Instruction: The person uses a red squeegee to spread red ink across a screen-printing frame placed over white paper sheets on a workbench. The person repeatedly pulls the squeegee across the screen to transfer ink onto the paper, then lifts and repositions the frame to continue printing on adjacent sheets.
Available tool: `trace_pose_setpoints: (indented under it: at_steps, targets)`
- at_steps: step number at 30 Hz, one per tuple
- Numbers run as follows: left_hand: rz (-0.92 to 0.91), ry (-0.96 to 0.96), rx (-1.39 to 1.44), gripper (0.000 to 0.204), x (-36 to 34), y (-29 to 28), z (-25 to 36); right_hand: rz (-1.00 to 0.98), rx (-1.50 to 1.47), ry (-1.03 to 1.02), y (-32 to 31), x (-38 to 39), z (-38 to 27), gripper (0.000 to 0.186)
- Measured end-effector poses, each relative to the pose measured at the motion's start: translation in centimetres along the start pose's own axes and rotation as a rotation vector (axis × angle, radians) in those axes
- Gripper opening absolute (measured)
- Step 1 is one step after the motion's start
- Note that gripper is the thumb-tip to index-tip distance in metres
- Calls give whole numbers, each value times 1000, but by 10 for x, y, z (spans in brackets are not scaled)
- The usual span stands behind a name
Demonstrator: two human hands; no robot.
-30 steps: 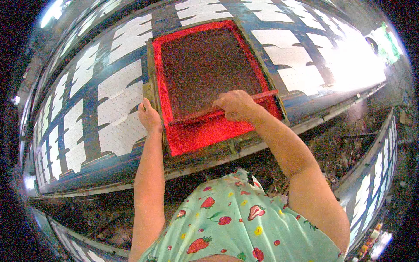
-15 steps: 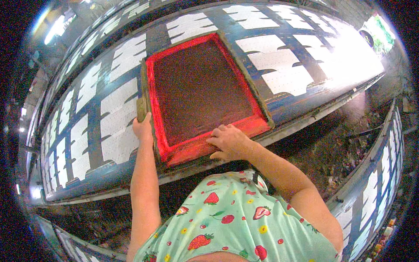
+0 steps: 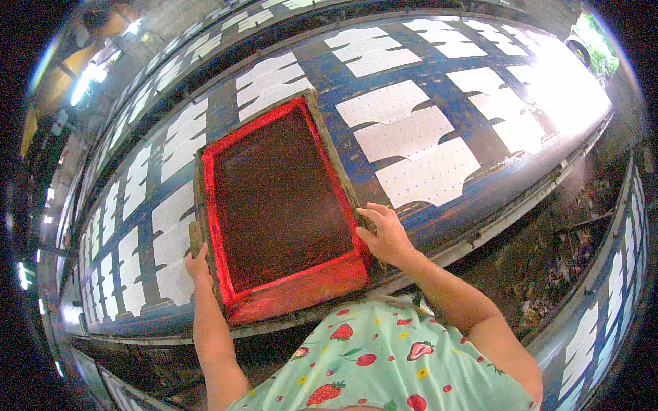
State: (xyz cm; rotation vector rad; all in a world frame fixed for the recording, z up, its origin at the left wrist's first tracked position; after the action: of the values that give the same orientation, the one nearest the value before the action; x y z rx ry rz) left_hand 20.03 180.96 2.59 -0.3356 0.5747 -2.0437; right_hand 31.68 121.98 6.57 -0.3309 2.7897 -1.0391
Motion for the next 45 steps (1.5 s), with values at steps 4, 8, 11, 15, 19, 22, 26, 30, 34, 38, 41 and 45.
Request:
trace_pose_setpoints:
  at_steps: [4, 8, 11, 15, 19, 22, 26, 30, 34, 38, 41, 45]
  targets:
    - [-42, 10, 70, 42, -8, 5, -3, -97, -233, 110, 19, -17, 22, 56]
    - [-83, -30, 113, 39, -14, 9, -4, -160, -397, 273, 34, -25, 24, 53]
    - [-61, -27, 115, 37, -12, 7, -1, -140, -297, 296, 35, -27, 16, 50]
    - [-78, 8, 133, 32, -10, 7, 1, -116, -200, 321, 39, -31, 6, 44]
    - [-106, -5, 210, 31, -13, 8, -7, -75, -236, 356, 37, -35, -6, 36]
    - [-135, -71, 261, 33, -17, 8, -11, -21, -165, 339, 23, -33, -21, 34]
    - [-193, -138, 378, 39, -18, 8, 4, 33, -201, 197, -4, -32, -45, 35]
    - [-153, -101, 501, 42, -2, 22, 39, 119, -105, 131, -42, -43, -35, 35]
    - [-152, -47, 522, 44, 37, 64, 82, 131, -160, 186, -84, -57, 13, 34]
    - [-130, -43, 515, 42, 94, 124, 123, 188, -121, 218, -138, -67, 75, 34]
    - [-98, 7, 510, 39, 144, 171, 151, 217, -120, 290, -179, -75, 132, 35]
    - [-118, -32, 601, 41, 206, 235, 173, 258, -214, 331, -233, -77, 206, 36]
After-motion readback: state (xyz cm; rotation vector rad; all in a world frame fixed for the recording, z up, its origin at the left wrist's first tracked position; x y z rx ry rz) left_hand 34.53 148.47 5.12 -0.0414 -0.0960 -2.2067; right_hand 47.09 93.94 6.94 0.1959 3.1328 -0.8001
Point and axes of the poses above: each hand's wrist, its own x-axis away from the middle knuckle, its own y-axis out of the palm, z = x × y, the point moved 7 cm from there along -x, towards the middle knuckle, and after that the axes turned 4 degrees about y, right-handed, at the moved point
